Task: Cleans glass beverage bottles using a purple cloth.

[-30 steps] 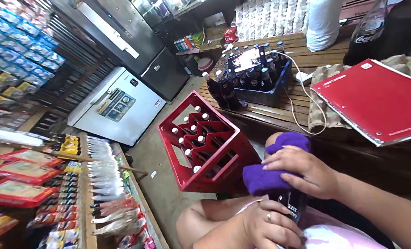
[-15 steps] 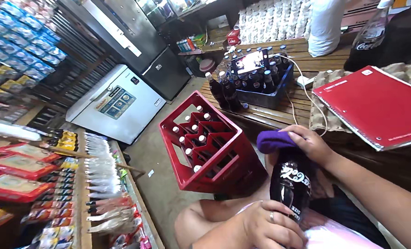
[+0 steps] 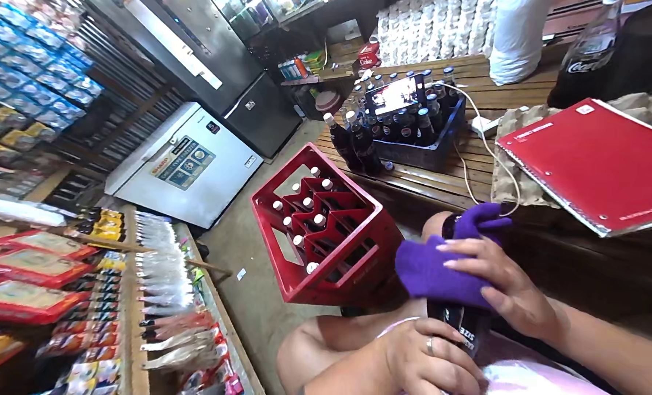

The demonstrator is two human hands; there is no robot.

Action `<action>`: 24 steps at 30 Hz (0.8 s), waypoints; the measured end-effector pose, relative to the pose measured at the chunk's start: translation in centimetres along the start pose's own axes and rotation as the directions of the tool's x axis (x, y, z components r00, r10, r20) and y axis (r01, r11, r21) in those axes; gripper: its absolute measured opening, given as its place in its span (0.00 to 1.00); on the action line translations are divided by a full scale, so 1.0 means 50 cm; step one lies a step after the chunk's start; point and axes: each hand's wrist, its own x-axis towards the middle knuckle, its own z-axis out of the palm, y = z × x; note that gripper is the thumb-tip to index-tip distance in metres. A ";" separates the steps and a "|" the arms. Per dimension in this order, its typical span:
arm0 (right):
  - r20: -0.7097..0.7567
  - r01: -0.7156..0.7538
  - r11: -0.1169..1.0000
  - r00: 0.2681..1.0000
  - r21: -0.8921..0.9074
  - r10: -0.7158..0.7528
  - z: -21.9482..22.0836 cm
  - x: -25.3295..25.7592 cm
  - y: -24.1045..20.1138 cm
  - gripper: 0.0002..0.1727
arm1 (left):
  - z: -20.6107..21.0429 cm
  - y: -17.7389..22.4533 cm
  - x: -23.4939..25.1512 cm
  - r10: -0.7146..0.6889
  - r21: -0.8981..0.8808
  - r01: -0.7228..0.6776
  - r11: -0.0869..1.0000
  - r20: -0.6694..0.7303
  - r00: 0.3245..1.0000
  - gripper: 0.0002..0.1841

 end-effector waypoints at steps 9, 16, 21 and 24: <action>0.191 -0.072 0.990 0.977 -0.125 0.095 -0.020 0.076 0.043 0.28 | 0.001 0.000 -0.006 -0.011 0.025 0.011 1.000 0.003 1.000 0.11; 0.145 -0.231 0.939 0.951 -0.255 0.273 -0.034 0.084 0.096 0.30 | 0.001 -0.001 -0.010 -0.005 0.021 0.005 1.000 -0.004 1.000 0.11; -0.041 -0.223 0.952 0.975 -0.208 0.220 -0.034 0.062 0.130 0.27 | -0.001 -0.001 -0.003 -0.003 0.007 0.003 1.000 0.007 1.000 0.11; -0.112 -0.185 0.970 0.979 -0.161 0.168 -0.032 0.044 0.137 0.26 | -0.002 0.002 0.000 -0.008 -0.009 0.008 1.000 0.006 1.000 0.11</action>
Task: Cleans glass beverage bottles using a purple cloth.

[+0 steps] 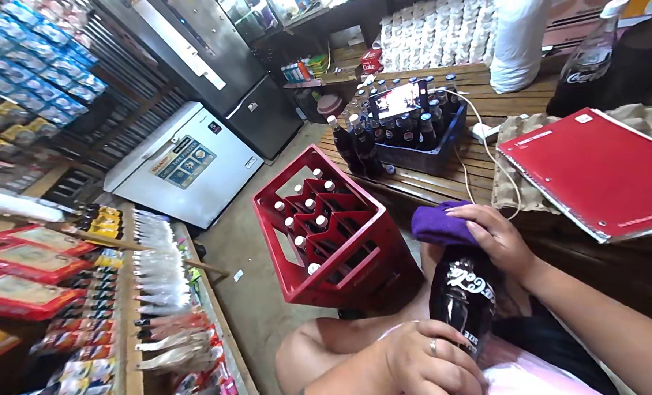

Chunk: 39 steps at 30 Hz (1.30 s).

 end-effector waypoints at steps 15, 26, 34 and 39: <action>0.141 0.168 0.974 0.972 0.154 -0.190 -0.011 -0.064 -0.126 0.32 | -0.002 0.002 0.005 0.004 -0.002 -0.004 1.000 0.005 1.000 0.10; 0.408 0.300 0.937 0.844 0.177 -0.348 -0.033 -0.002 -0.179 0.23 | 0.013 -0.005 -0.005 0.023 -0.041 -0.025 0.999 -0.031 0.999 0.10; 0.458 0.257 0.951 0.834 0.170 -0.307 -0.025 0.009 -0.155 0.27 | 0.017 -0.006 -0.005 0.016 -0.022 -0.017 1.000 -0.061 0.998 0.11; 0.443 0.169 0.975 0.870 0.145 -0.216 -0.026 0.029 -0.109 0.30 | 0.014 -0.006 -0.001 0.028 -0.021 -0.030 0.999 -0.063 0.998 0.11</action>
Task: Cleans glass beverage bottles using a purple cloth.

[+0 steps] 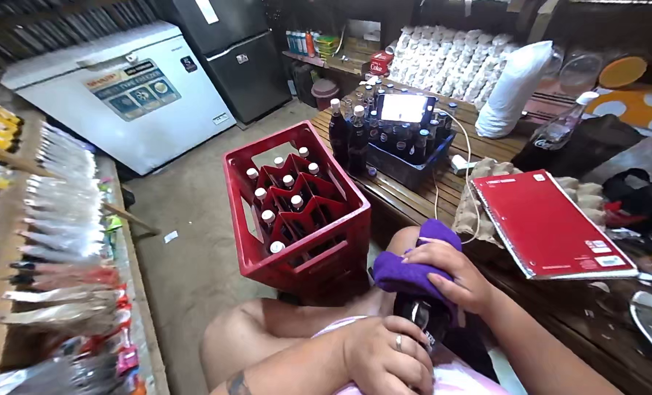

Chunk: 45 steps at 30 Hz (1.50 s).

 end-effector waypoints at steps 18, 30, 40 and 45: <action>-0.146 -0.461 0.878 0.867 0.128 0.477 -0.031 0.020 0.089 0.24 | -0.002 -0.003 0.000 0.009 -0.022 -0.009 1.000 -0.024 1.000 0.13; -0.406 -0.159 0.987 0.901 0.025 0.155 0.029 -0.058 0.062 0.27 | 0.003 -0.005 0.002 0.039 -0.020 -0.039 0.999 -0.034 0.999 0.13; -0.047 0.206 0.973 0.976 -0.103 -0.211 0.043 -0.029 -0.082 0.26 | 0.009 -0.004 -0.005 0.058 -0.108 -0.062 0.992 -0.042 0.997 0.13; -0.088 0.174 0.983 0.980 -0.062 -0.179 0.039 -0.020 -0.044 0.28 | 0.002 0.001 -0.006 0.017 -0.035 -0.018 0.999 -0.022 1.000 0.12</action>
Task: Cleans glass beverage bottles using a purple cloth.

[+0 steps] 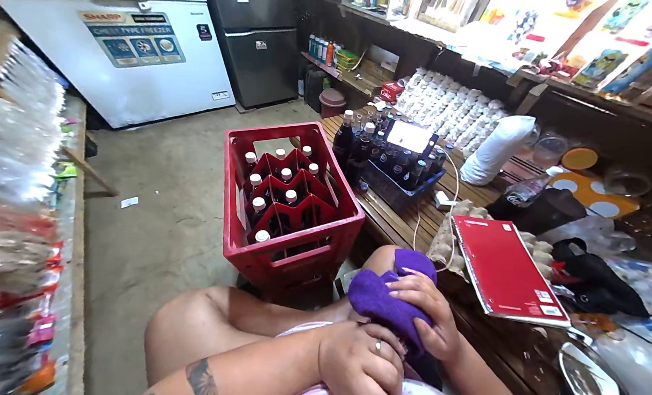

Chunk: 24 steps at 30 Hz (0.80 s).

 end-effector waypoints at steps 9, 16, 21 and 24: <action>-0.100 -0.153 0.988 0.983 0.030 0.155 -0.023 -0.014 0.098 0.31 | 0.000 0.000 0.002 0.005 0.032 -0.005 0.999 -0.002 1.000 0.15; -0.145 -0.191 0.981 0.970 0.033 0.194 -0.025 -0.019 0.125 0.31 | -0.002 -0.003 0.001 0.014 0.018 -0.014 1.000 -0.006 1.000 0.14; -0.191 -0.239 0.968 0.949 0.075 0.250 -0.024 -0.022 0.135 0.30 | -0.002 -0.002 0.001 0.004 0.006 -0.004 1.000 -0.004 1.000 0.14; -0.212 -0.272 0.955 0.933 0.118 0.291 -0.024 -0.025 0.144 0.30 | -0.002 -0.002 0.001 0.004 -0.005 -0.004 1.000 -0.011 1.000 0.14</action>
